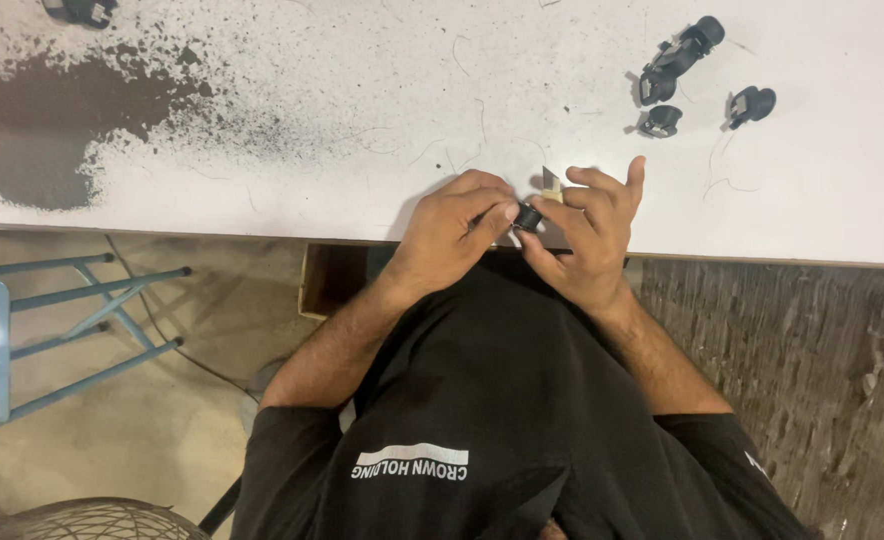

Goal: The person sits at a workbench and assembles small black plastic wheel-like components by hand, fitting small inner parts into the hub of each housing and pressing them together. Finished assemblies are placed in a growing pile on the table, and the person repeatedly picks up the next unassembled housing to continue.

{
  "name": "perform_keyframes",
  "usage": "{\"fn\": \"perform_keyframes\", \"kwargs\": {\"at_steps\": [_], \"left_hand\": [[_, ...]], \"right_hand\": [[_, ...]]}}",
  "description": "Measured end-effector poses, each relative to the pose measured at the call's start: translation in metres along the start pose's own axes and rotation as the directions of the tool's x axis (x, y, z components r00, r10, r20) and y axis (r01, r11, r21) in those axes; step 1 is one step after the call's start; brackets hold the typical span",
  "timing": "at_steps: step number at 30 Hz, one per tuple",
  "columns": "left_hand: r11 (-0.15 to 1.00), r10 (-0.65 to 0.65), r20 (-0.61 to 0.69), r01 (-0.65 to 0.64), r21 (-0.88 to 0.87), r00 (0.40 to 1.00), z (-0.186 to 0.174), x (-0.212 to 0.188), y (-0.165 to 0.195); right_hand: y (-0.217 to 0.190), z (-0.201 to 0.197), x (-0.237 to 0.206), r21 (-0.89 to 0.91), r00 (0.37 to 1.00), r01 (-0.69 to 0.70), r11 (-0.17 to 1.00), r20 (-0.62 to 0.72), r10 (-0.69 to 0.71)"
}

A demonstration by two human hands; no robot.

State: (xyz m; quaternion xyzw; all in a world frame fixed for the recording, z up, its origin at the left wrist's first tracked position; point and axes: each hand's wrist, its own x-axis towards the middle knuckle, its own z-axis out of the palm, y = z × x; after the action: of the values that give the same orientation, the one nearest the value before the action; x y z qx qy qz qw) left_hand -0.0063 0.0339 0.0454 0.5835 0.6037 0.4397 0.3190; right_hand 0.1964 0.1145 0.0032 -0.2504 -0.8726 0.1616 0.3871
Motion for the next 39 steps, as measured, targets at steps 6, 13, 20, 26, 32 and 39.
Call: {"fn": "perform_keyframes", "kwargs": {"at_steps": [6, 13, 20, 26, 32, 39], "left_hand": [[0.992, -0.126, 0.040, 0.127, -0.025, 0.991, 0.000, 0.006, 0.002], [0.958, 0.165, -0.042, -0.150, 0.244, 0.985, -0.003, 0.001, 0.001], [0.775, 0.405, -0.063, -0.306, 0.553, 0.912, -0.002, -0.011, -0.002], [0.663, 0.513, 0.034, -0.420, 0.619, 0.858, 0.007, -0.003, 0.001], [0.891, 0.251, -0.058, -0.207, 0.404, 0.966, 0.002, 0.003, 0.001], [0.972, 0.015, -0.024, -0.009, 0.237, 1.000, -0.002, -0.001, 0.002]], "right_hand": [[-0.008, -0.001, 0.004, -0.070, 0.995, 0.000, 0.998, 0.099, 0.007], [-0.011, 0.003, 0.008, -0.101, 0.988, -0.078, 0.992, 0.122, 0.090], [-0.011, 0.005, 0.008, -0.081, 0.986, -0.107, 0.991, 0.119, 0.116], [-0.009, 0.001, 0.009, -0.078, 0.986, -0.064, 0.995, 0.150, 0.075], [-0.010, 0.000, 0.009, -0.097, 0.983, -0.067, 0.993, 0.166, 0.083], [-0.010, 0.000, 0.009, -0.095, 0.983, -0.101, 0.990, 0.142, 0.114]]}}
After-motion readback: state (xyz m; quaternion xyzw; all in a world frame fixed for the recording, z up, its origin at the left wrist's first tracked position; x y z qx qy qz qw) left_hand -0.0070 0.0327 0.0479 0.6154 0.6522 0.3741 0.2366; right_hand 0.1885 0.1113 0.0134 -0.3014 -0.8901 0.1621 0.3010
